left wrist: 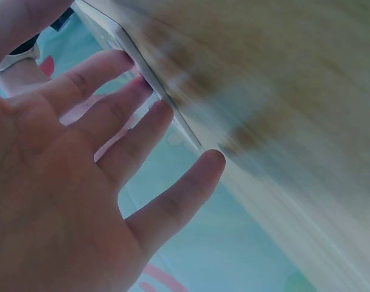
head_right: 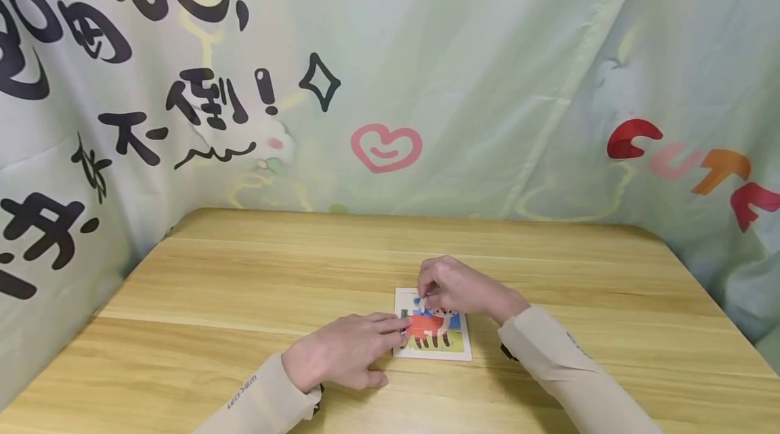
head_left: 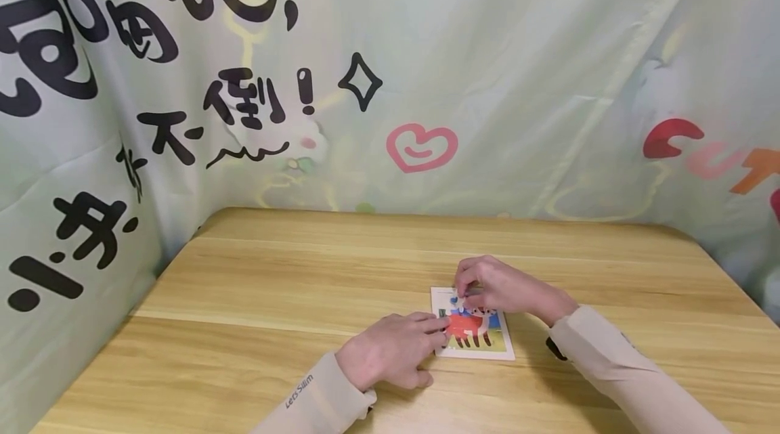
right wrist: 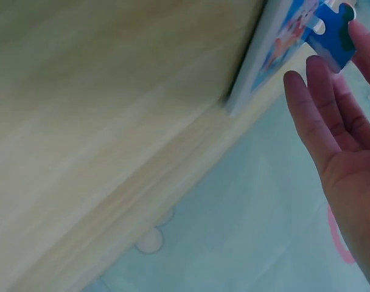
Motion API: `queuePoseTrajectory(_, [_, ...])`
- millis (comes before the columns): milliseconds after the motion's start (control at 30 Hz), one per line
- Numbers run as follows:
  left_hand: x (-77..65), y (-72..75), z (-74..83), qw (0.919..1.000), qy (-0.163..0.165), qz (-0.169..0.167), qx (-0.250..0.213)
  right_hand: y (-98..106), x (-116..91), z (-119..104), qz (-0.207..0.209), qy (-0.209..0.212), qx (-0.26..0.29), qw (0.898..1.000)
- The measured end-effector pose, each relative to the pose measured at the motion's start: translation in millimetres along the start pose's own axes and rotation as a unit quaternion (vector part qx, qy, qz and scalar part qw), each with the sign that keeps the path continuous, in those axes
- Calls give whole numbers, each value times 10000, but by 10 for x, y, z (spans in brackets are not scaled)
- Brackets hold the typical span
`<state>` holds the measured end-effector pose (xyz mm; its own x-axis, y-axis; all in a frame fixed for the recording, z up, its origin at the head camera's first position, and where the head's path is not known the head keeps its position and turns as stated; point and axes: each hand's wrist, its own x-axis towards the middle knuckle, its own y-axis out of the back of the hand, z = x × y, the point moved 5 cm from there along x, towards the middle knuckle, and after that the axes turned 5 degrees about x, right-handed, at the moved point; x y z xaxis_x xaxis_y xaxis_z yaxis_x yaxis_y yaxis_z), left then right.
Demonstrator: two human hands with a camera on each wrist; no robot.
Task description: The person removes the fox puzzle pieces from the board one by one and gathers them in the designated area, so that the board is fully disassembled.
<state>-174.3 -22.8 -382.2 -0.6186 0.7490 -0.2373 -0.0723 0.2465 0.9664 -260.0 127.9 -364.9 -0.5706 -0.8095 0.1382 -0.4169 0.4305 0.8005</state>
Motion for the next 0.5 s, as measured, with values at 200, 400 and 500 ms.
queuePoseTrajectory(200, [-6, -2, 1, 10000, -1, -14, 22, -37, 78, -55, -72, 198, -278, 9994])
queuePoseTrajectory(400, [-5, 0, 3, 10000, -9, -9, 78, -110, 171, -93, -128, 394, -520, 9978])
queuePoseTrajectory(500, [-3, -3, 2, 9999, -12, 16, 112, -128, 189, -78, -112, 302, -481, 9983])
